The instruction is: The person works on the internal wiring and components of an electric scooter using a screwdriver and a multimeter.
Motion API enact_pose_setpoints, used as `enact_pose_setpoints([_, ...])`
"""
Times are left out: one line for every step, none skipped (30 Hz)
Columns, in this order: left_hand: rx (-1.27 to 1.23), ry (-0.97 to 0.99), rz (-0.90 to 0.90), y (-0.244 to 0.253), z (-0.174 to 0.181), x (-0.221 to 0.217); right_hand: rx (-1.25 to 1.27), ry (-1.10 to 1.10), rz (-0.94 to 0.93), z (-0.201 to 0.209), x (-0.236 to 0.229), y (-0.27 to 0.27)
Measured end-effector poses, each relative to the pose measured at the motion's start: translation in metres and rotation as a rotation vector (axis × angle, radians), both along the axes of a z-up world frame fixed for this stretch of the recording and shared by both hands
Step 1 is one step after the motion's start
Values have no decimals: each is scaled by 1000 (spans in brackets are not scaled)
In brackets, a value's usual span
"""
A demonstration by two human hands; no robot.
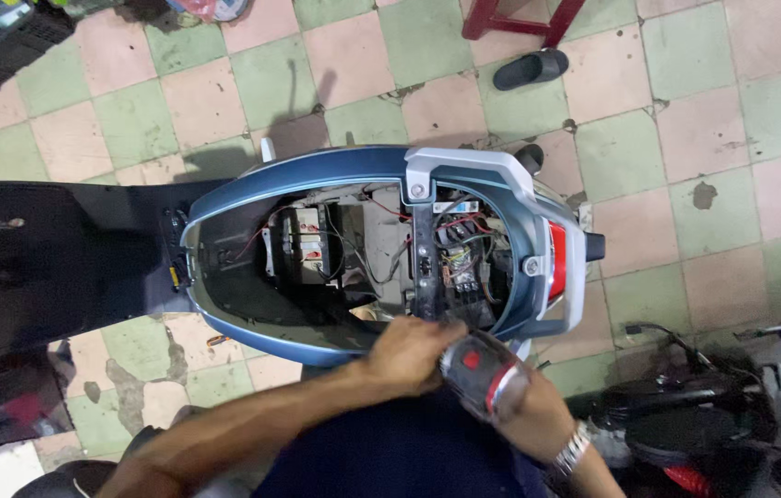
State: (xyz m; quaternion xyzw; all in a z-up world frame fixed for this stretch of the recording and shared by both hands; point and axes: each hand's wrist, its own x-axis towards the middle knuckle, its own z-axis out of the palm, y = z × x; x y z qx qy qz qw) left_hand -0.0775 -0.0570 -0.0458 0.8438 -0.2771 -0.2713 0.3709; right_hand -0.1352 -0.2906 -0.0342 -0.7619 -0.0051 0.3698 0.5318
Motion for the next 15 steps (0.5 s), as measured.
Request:
enact_pose_setpoints([-44,-64,21,-5,-6,-4,-128,-42,73,2,-1,-6])
enact_pose_setpoints([-104,-97,22,-10,-10,-13,-181,-11,76,7,-7,-11])
enact_pose_setpoints([-164,-130,22,-16,-13,-21,-234,20,79,12,-12,-16])
enact_pose_setpoints([-225,-169,24,-21,-15,-22,-288,45,84,17,-13,-19])
enact_pose_setpoints([-247,-175,61,-24,-15,-22,-425,114,156,21,-15,-18])
enact_pose_setpoints([-268,-178,98,-26,-13,-26,-562,186,230,25,-19,-15])
enact_pose_setpoints([-288,-181,136,-28,-12,-28,-697,258,305,27,-21,-11])
enact_pose_setpoints([-325,-199,168,-28,-13,-26,-689,208,219,28,-22,-5])
enact_pose_setpoints([-361,-216,201,-28,-17,-22,-680,156,134,26,-22,3])
enact_pose_setpoints([-398,-241,235,-29,-23,-18,-673,96,51,24,-19,9])
enact_pose_setpoints([-436,-176,231,-30,-29,-15,-704,110,51,22,-16,15])
enact_pose_setpoints([-470,-110,228,-30,-37,-11,-733,124,53,19,-13,23])
enact_pose_setpoints([-504,-43,225,-29,-44,-9,-761,139,56,17,-11,29])
enact_pose_setpoints([-498,-25,224,-28,-50,-9,-765,143,56,16,-10,32])
enact_pose_setpoints([-492,-6,222,-27,-55,-10,-769,147,57,14,-8,35])
